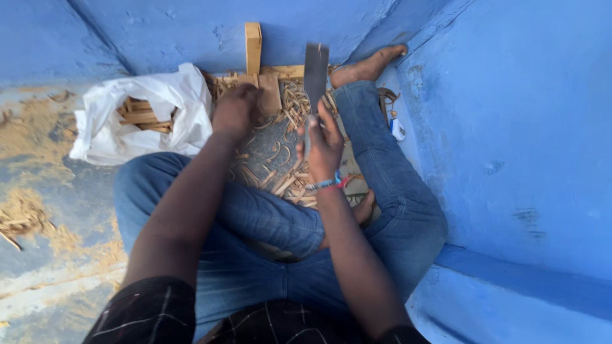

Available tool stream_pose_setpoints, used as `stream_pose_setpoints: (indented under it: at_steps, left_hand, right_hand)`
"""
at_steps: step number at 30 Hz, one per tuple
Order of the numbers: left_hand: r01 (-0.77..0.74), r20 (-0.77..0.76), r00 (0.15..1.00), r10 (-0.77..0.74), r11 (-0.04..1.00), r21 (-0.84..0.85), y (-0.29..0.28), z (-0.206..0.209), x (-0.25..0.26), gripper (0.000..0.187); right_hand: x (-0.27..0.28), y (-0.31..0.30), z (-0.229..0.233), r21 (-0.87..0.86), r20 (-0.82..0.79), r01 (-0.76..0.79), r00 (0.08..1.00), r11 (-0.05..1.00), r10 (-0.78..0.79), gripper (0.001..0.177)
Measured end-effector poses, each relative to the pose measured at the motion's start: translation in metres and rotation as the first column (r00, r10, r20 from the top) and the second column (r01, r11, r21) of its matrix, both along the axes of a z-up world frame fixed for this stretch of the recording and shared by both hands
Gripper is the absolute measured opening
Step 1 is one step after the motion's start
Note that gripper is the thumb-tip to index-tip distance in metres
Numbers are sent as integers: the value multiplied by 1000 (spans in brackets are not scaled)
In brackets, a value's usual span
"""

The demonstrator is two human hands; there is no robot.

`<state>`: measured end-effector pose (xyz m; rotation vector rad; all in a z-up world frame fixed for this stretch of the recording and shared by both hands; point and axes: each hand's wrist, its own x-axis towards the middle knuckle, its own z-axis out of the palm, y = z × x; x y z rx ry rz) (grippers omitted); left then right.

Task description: The person scrapes and carves small pieces of wood using a handheld scraper while sitting on the floor, handling the wood pieces individually and placing some into a white bag.

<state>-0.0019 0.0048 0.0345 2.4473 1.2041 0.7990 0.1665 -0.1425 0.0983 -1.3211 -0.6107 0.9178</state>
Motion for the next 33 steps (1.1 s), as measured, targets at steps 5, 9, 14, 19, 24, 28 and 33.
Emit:
stream_pose_setpoints:
  at_steps: [5, 9, 14, 19, 24, 28, 33]
  left_hand:
    - [-20, -40, 999, 18, 999, -33, -6, -2, 6, 30]
    - [-73, -27, 997, 75, 996, 53, -8, -7, 2, 29]
    - [-128, -75, 988, 132, 990, 58, -5, -16, 0, 28]
    - [-126, -45, 991, 129, 990, 63, 0, -25, 3, 26]
    - [-82, -30, 996, 85, 994, 72, 4, -26, 5, 24]
    - [-65, -42, 997, 66, 997, 31, 0, -14, 8, 31]
    - [-118, -24, 991, 128, 961, 250, -12, 16, 11, 69]
  right_hand:
    - [-3, -32, -38, -280, 70, -100, 990, 955, 125, 44]
    - [-14, -34, -64, -341, -88, -122, 991, 932, 98, 42]
    - [-23, -31, -59, -352, -108, -99, 992, 931, 65, 41]
    - [-30, -32, -47, -313, -57, -106, 994, 944, 92, 42]
    - [-31, -26, -48, -243, -92, -134, 989, 961, 115, 44]
    - [-27, -22, -58, -275, -113, -139, 987, 951, 112, 45]
    - [-30, -24, -64, -259, -210, -140, 974, 956, 85, 53]
